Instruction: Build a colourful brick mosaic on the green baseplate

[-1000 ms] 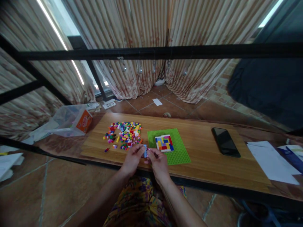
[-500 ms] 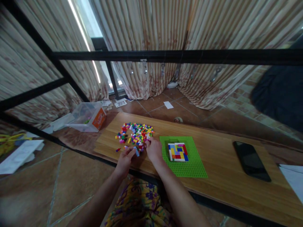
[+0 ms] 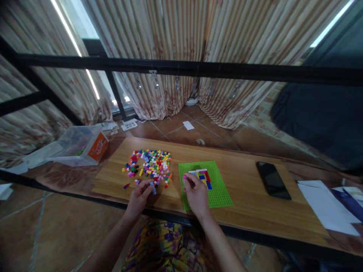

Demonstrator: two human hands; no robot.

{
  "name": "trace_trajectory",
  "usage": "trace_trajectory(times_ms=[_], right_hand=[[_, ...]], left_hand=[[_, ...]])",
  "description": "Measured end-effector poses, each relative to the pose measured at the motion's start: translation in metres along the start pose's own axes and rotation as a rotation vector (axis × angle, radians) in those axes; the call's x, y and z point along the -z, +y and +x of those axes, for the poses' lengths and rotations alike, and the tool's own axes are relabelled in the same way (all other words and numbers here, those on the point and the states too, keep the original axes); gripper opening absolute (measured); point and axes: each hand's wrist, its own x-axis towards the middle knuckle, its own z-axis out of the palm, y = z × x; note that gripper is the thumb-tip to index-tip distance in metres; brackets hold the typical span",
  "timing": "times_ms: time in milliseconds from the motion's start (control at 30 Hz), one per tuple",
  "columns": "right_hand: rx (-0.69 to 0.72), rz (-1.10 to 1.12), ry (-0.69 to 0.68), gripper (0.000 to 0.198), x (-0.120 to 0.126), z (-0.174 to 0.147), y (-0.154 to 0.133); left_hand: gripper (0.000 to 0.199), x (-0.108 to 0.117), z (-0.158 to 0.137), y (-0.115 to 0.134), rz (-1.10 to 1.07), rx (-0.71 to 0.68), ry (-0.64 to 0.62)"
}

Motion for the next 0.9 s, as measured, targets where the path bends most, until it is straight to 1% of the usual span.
trace_trajectory(times_ms=[67, 167, 233, 300, 400, 533, 700, 767, 900], right_hand=[[0.033, -0.092, 0.078, 0.04, 0.025, -0.006, 0.007], [0.092, -0.286, 0.182, 0.042, 0.061, -0.009, 0.015], [0.105, -0.387, 0.24, 0.043, 0.077, -0.006, 0.017], [0.104, -0.439, 0.273, 0.042, 0.084, -0.001, 0.017], [0.116, -0.492, 0.274, 0.037, 0.081, 0.008, 0.013], [0.167, -0.648, 0.27, 0.028, 0.066, 0.019, 0.01], [0.25, -0.843, 0.335, 0.025, 0.055, 0.025, 0.014], [0.275, -0.864, 0.357, 0.023, 0.053, 0.025, 0.014], [0.282, -0.871, 0.389, 0.02, 0.049, 0.024, 0.015]], left_hand=[[0.036, 0.001, 0.0, 0.001, 0.031, -0.004, -0.015], [0.035, 0.002, 0.0, 0.002, 0.084, -0.015, -0.029], [0.035, 0.001, 0.0, 0.002, 0.125, -0.014, -0.034], [0.035, 0.001, 0.0, 0.002, 0.163, -0.01, -0.038], [0.035, 0.0, -0.001, 0.002, 0.206, -0.005, -0.041], [0.036, 0.001, -0.001, 0.003, 0.237, -0.005, -0.053], [0.04, 0.003, -0.001, 0.002, 0.249, -0.006, -0.063], [0.041, 0.003, 0.0, 0.001, 0.269, -0.018, -0.067], [0.041, 0.004, 0.001, -0.002, 0.287, -0.025, -0.07]])
